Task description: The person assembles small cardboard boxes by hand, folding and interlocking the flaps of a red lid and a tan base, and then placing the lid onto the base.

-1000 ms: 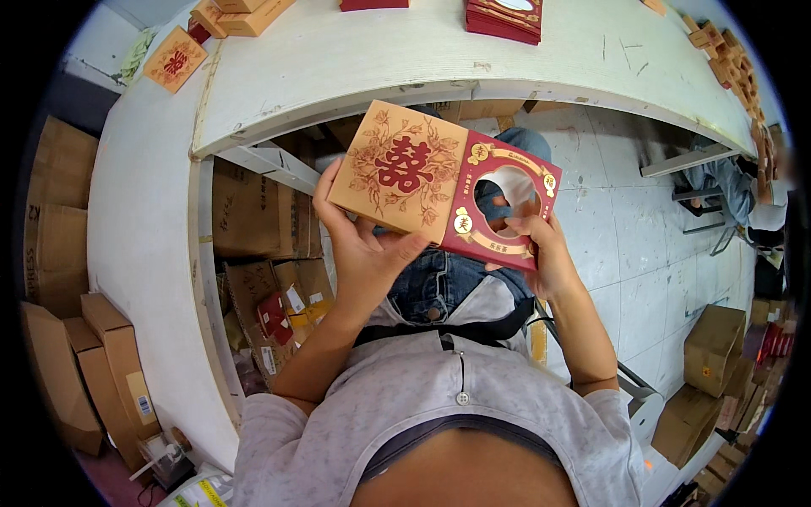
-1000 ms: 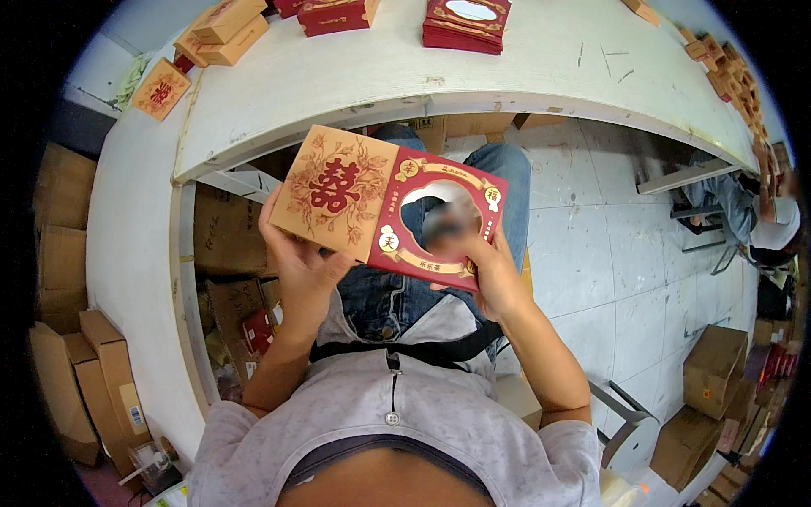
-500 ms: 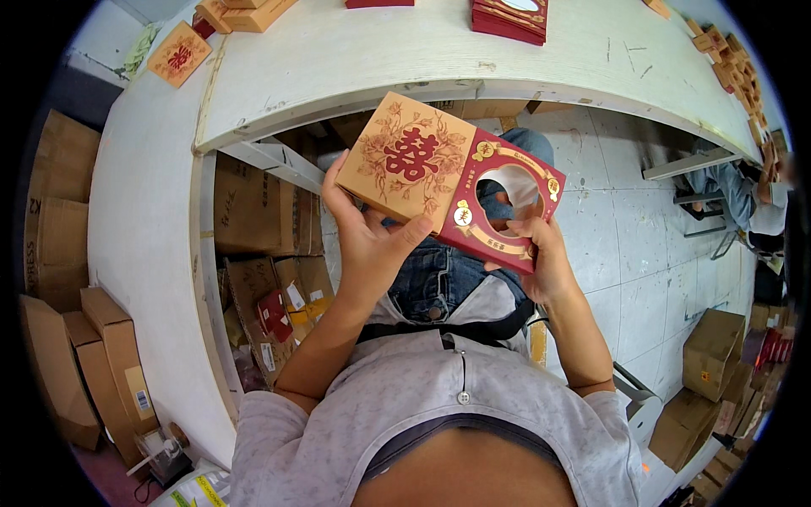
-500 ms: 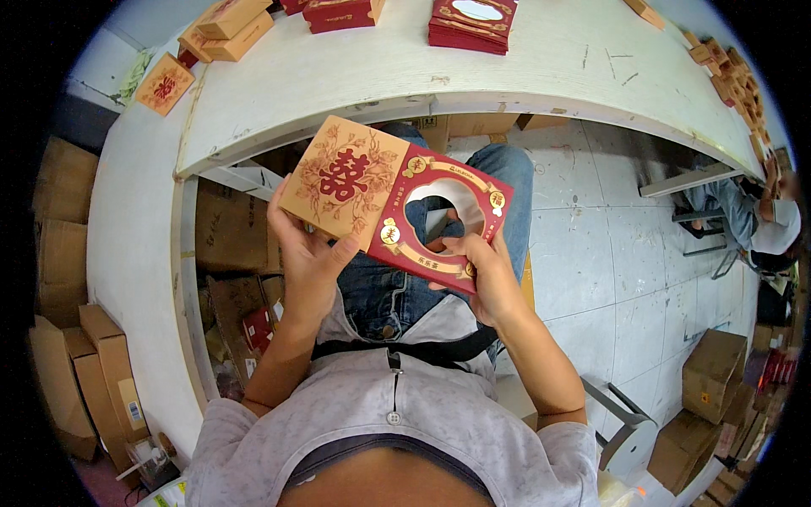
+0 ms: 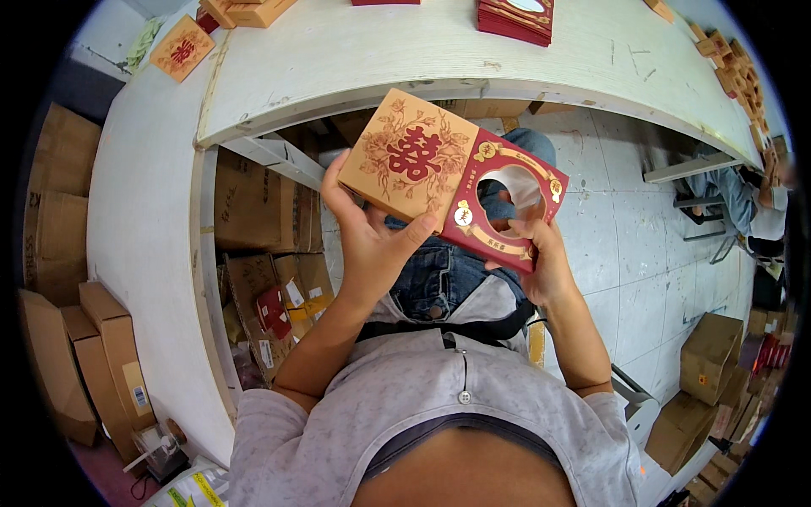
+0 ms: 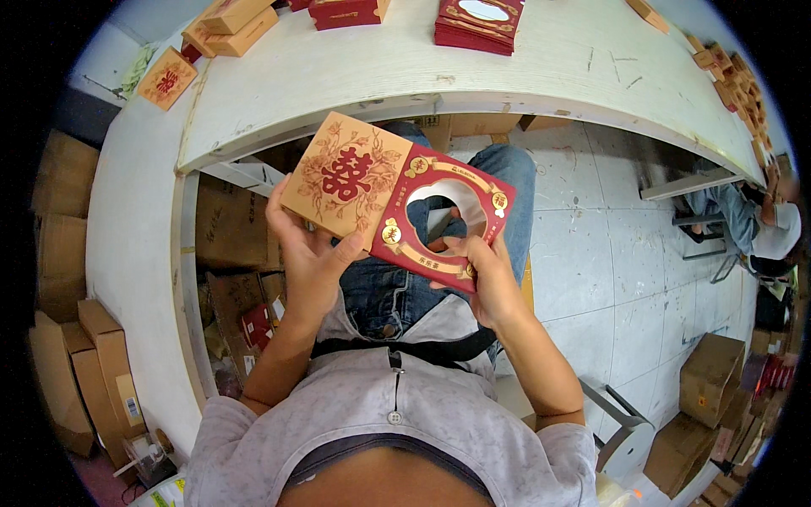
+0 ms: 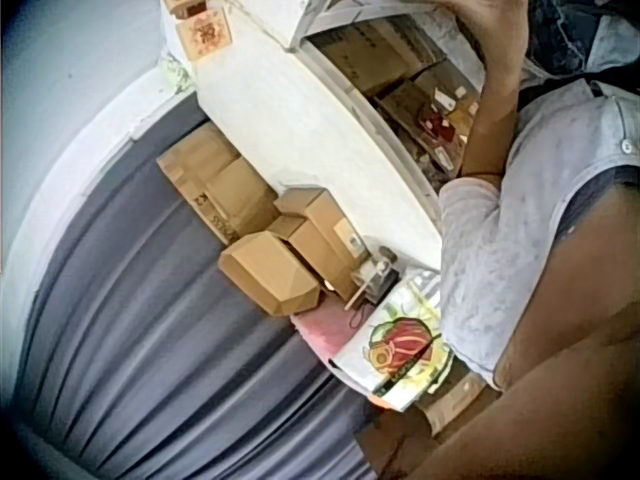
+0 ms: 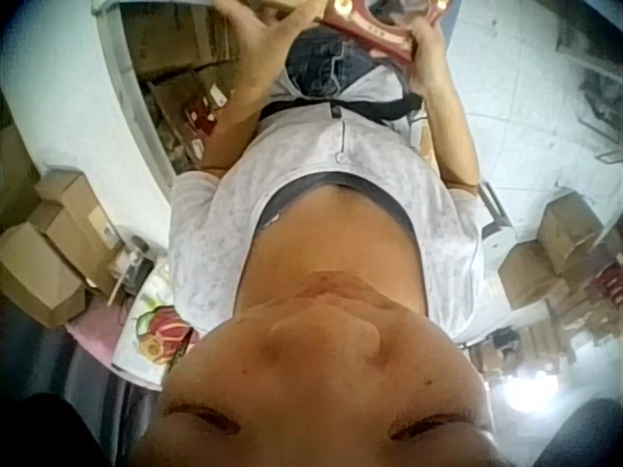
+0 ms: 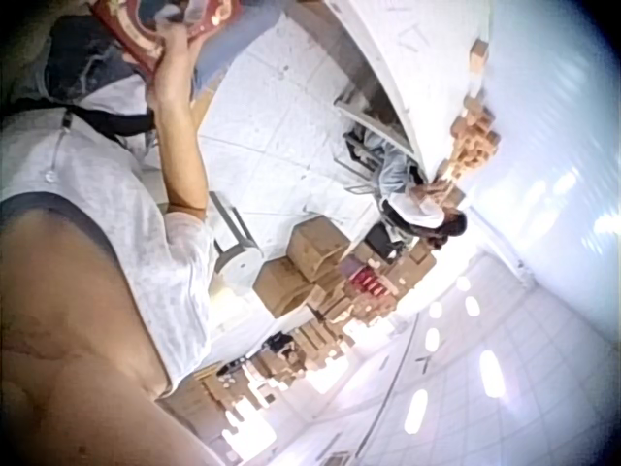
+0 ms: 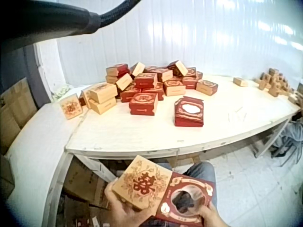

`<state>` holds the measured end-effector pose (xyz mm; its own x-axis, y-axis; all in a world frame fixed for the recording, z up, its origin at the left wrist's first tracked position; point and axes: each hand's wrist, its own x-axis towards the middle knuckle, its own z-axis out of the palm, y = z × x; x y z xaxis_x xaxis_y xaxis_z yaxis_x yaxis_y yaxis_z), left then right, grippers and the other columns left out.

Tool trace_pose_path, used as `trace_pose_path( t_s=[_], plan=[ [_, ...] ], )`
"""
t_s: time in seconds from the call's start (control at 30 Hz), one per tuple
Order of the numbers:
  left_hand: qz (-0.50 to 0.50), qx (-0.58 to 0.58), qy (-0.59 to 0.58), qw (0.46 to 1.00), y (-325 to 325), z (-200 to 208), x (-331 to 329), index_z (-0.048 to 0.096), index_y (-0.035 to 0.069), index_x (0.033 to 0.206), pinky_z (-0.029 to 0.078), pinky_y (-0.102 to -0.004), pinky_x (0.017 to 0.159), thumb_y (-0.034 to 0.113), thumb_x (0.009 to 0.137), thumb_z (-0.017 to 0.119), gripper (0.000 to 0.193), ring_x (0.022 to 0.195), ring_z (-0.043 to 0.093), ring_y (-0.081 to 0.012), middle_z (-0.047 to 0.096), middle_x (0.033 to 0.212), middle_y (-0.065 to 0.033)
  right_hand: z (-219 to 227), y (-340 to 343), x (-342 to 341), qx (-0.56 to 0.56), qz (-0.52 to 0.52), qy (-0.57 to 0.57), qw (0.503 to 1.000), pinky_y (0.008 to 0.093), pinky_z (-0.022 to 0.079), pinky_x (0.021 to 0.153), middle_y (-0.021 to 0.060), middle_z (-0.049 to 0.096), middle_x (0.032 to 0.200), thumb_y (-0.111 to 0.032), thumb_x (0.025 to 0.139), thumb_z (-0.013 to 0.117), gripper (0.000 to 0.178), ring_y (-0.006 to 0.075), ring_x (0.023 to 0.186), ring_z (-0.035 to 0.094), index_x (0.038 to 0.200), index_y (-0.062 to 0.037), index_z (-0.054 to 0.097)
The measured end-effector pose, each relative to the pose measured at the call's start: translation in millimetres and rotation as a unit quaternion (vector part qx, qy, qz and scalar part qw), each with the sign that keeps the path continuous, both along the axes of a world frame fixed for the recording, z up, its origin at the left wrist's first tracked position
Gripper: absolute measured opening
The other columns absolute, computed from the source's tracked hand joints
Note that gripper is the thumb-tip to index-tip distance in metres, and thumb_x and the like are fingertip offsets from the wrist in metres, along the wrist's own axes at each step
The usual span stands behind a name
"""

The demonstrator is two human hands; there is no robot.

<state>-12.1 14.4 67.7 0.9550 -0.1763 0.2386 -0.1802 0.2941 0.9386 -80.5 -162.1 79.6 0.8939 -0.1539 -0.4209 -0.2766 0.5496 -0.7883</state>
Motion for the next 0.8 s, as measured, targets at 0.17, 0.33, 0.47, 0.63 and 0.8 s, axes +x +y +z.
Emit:
trace_pose_path(
  t_s=[0.17, 0.33, 0.47, 0.63, 0.8],
  plan=[
    [-0.009, -0.029, 0.064, 0.998, 1, 0, 0, 0.010, 0.010, 0.130, 0.044, -0.0343, 0.092, 0.003, 0.067, 0.073, 0.089, 0.116, 0.038, -0.0187, 0.027, 0.123, -0.0099, 0, 2, -1, -0.025, -0.016, -0.011, 0.999, 0.0322, 0.057, 0.054, 0.0192, 0.051, 0.097, -0.015, 0.073, 0.051, 0.058, 0.0240, 0.081, 0.062, 0.125, 0.0008, 0.031],
    [-0.002, -0.019, 0.057, 0.998, 2, 1, -1, 0.010, 0.010, 0.131, 0.044, -0.0342, 0.092, 0.003, 0.067, 0.072, 0.089, 0.115, 0.039, -0.0191, 0.028, 0.123, -0.0099, -1, 3, 0, -0.032, -0.017, -0.014, 0.999, 0.0318, 0.057, 0.055, 0.0197, 0.051, 0.099, -0.016, 0.073, 0.051, 0.058, 0.0243, 0.081, 0.062, 0.125, 0.0008, 0.031],
    [0.005, -0.009, 0.028, 1.000, 1, 5, 0, 0.010, 0.010, 0.131, 0.044, -0.0333, 0.091, 0.003, 0.067, 0.072, 0.089, 0.114, 0.040, -0.0190, 0.029, 0.122, -0.0100, -4, 0, 0, -0.007, 0.024, -0.005, 1.000, 0.0318, 0.057, 0.055, 0.0205, 0.049, 0.106, -0.015, 0.073, 0.050, 0.059, 0.0245, 0.084, 0.061, 0.126, 0.0007, 0.030],
    [0.014, 0.015, 0.013, 1.000, 2, 3, 2, 0.010, 0.010, 0.130, 0.045, -0.0323, 0.090, 0.001, 0.066, 0.072, 0.089, 0.114, 0.042, -0.0187, 0.029, 0.122, -0.0103, -5, -1, 0, -0.023, 0.042, -0.026, 0.999, 0.0346, 0.055, 0.062, 0.0176, 0.042, 0.118, -0.021, 0.075, 0.053, 0.063, 0.0253, 0.097, 0.056, 0.129, -0.0003, 0.027],
    [0.023, 0.018, 0.020, 0.999, 0, 11, 4, 0.010, 0.009, 0.130, 0.046, -0.0323, 0.088, 0.000, 0.066, 0.071, 0.089, 0.113, 0.042, -0.0192, 0.029, 0.122, -0.0104, -14, -5, 6, -0.251, -0.095, -0.116, 0.956, 0.0389, 0.038, 0.089, 0.0156, 0.046, 0.116, -0.025, 0.075, 0.065, 0.073, 0.0274, 0.109, 0.046, 0.132, -0.0018, 0.026]
  ],
)
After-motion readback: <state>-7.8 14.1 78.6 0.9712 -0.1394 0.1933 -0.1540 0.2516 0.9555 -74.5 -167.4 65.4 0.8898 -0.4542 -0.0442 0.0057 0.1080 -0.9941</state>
